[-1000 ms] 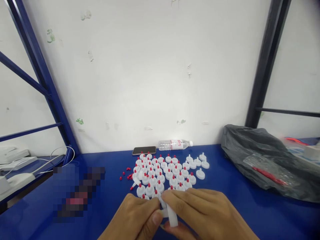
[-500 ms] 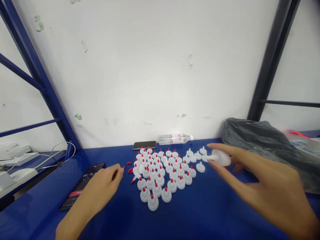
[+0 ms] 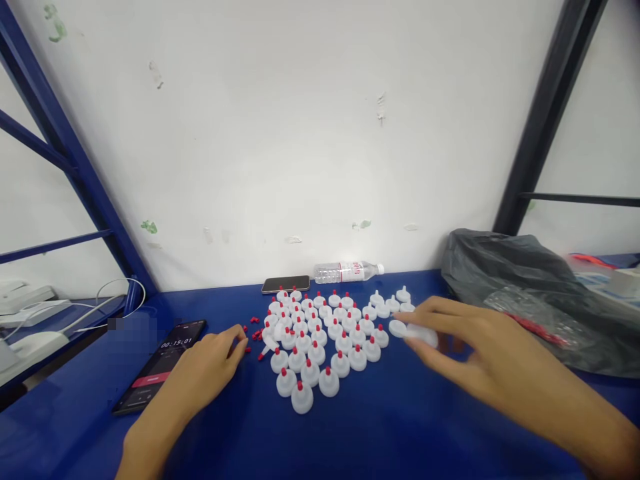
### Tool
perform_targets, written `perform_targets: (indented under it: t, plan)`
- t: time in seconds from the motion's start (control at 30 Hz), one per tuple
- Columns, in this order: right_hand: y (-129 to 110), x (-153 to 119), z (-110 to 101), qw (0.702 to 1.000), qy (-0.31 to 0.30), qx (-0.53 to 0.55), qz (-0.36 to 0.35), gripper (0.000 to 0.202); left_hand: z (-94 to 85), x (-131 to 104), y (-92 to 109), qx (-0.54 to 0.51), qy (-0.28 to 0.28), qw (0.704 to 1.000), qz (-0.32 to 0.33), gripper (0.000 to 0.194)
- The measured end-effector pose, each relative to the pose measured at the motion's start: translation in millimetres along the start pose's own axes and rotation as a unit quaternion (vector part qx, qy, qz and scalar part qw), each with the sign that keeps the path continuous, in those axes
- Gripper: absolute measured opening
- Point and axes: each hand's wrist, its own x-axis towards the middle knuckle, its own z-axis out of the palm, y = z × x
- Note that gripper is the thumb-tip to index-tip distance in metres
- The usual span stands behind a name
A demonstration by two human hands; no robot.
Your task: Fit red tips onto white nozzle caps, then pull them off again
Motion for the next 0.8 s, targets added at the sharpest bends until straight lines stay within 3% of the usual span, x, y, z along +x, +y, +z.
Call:
perform_targets:
  t: [0.2, 0.4, 0.5, 0.67, 0.8]
  plan:
    - [6.1, -1.3, -1.3, 0.996, -0.052, 0.008, 0.070, 0.024, 3.4, -7.2, 20.3, -0.047, -0.026, 0.997, 0.048, 0.029]
    - [21.5, -0.4, 9.4, 0.991, -0.112, 0.069, 0.013, 0.017, 9.5, -3.4, 23.7, -0.016, -0.037, 0.998, 0.053, 0.027]
    - [29.7, 1.2, 17.8, 0.988, -0.129, 0.078, 0.023, 0.018, 6.5, -5.4, 26.5, -0.014, -0.037, 0.998, 0.039, 0.028]
    - [40.1, 1.6, 27.5, 0.989, -0.125, 0.045, 0.060, 0.019, 1.7, -9.4, 28.2, -0.022, -0.027, 0.999, 0.027, 0.024]
    - [42.3, 1.0, 25.0, 0.992, -0.100, -0.006, 0.083, 0.028, -3.8, -9.1, 23.1, -0.040, 0.018, 0.999, 0.030, 0.020]
